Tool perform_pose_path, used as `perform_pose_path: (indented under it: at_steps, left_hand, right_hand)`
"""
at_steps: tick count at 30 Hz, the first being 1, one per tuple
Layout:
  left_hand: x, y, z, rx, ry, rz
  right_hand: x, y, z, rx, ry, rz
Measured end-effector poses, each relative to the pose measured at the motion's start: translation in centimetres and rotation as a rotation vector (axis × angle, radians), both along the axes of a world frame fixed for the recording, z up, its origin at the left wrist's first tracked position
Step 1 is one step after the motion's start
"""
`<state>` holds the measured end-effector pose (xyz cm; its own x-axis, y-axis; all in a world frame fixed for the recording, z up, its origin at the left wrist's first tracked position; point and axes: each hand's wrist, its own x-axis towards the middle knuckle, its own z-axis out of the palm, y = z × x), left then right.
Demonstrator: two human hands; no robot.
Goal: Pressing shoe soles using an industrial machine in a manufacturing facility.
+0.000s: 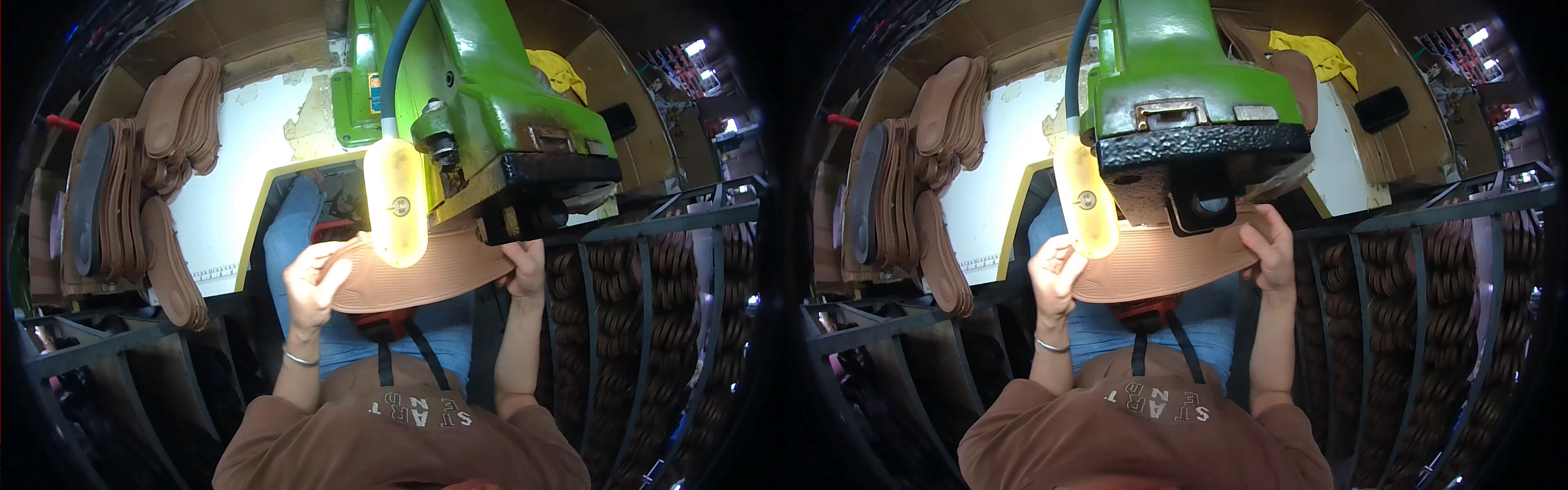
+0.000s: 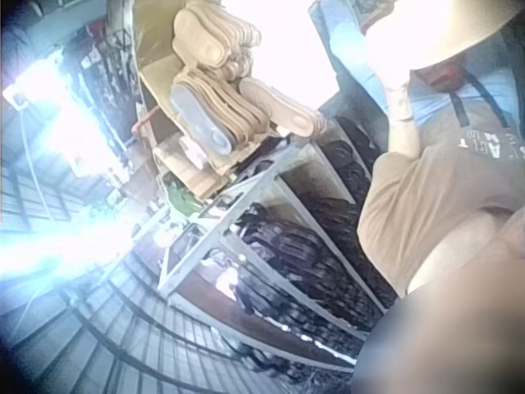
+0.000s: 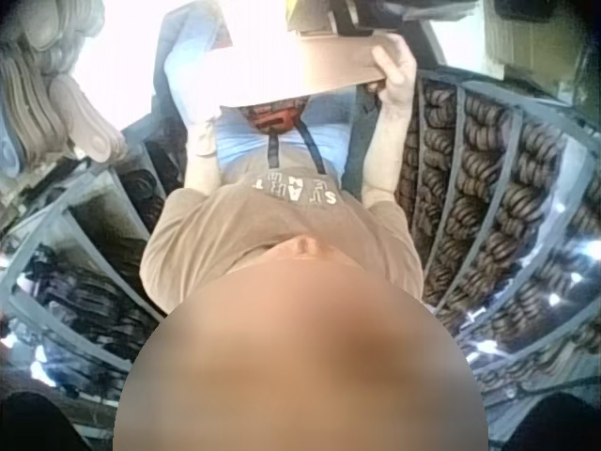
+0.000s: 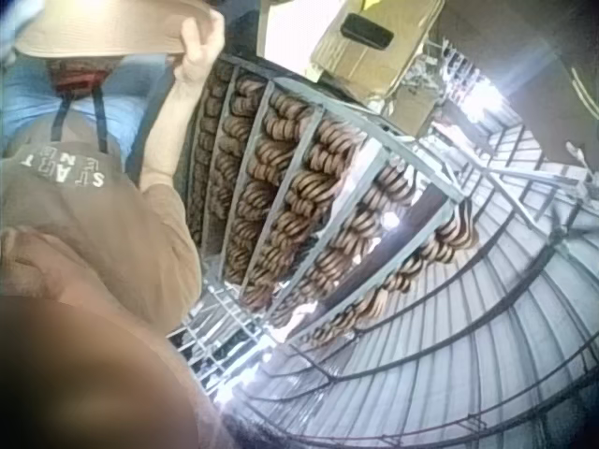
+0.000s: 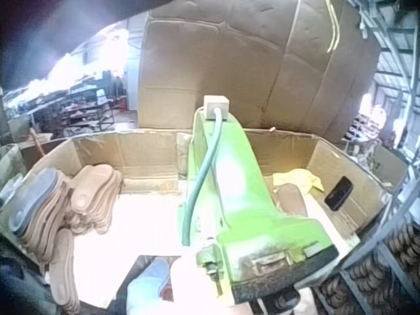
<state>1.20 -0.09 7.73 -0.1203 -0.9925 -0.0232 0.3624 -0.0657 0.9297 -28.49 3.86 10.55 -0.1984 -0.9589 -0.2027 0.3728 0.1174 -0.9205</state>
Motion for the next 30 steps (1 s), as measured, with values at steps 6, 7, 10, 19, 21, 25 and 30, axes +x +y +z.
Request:
perform_pose_path:
  at_steps: [6, 7, 10, 19, 21, 25, 30]
  left_hand:
    - [5.9, 0.3, -1.6, 0.042, -0.041, 0.068]
    - [6.6, 0.6, -2.1, 0.041, -0.042, 0.065]
    - [8.7, 2.1, -4.0, 0.15, -0.077, -0.102]
    - [0.3, 8.8, -6.7, 0.083, -0.576, -0.583]
    - [0.5, 7.9, -7.6, 0.091, -0.588, -0.508]
    - [-1.0, 3.7, -3.4, 0.071, -0.228, -0.092]
    - [-6.3, 0.8, 1.0, -0.256, -0.304, 0.035]
  right_hand:
    - [4.7, -0.8, 0.1, -0.103, 0.004, 0.133]
    - [5.1, -0.8, 0.0, -0.102, 0.013, 0.157]
    - [6.4, -1.6, 1.0, -0.154, 0.172, 0.183]
    - [7.5, -2.8, 0.6, -0.178, 0.354, 0.149]
    - [5.5, -1.9, 0.2, -0.154, 0.455, 0.142]
    - [0.2, 1.8, -0.2, -0.206, 0.477, -0.165]
    - [-3.3, 4.4, -1.3, -0.254, 0.207, -0.393]
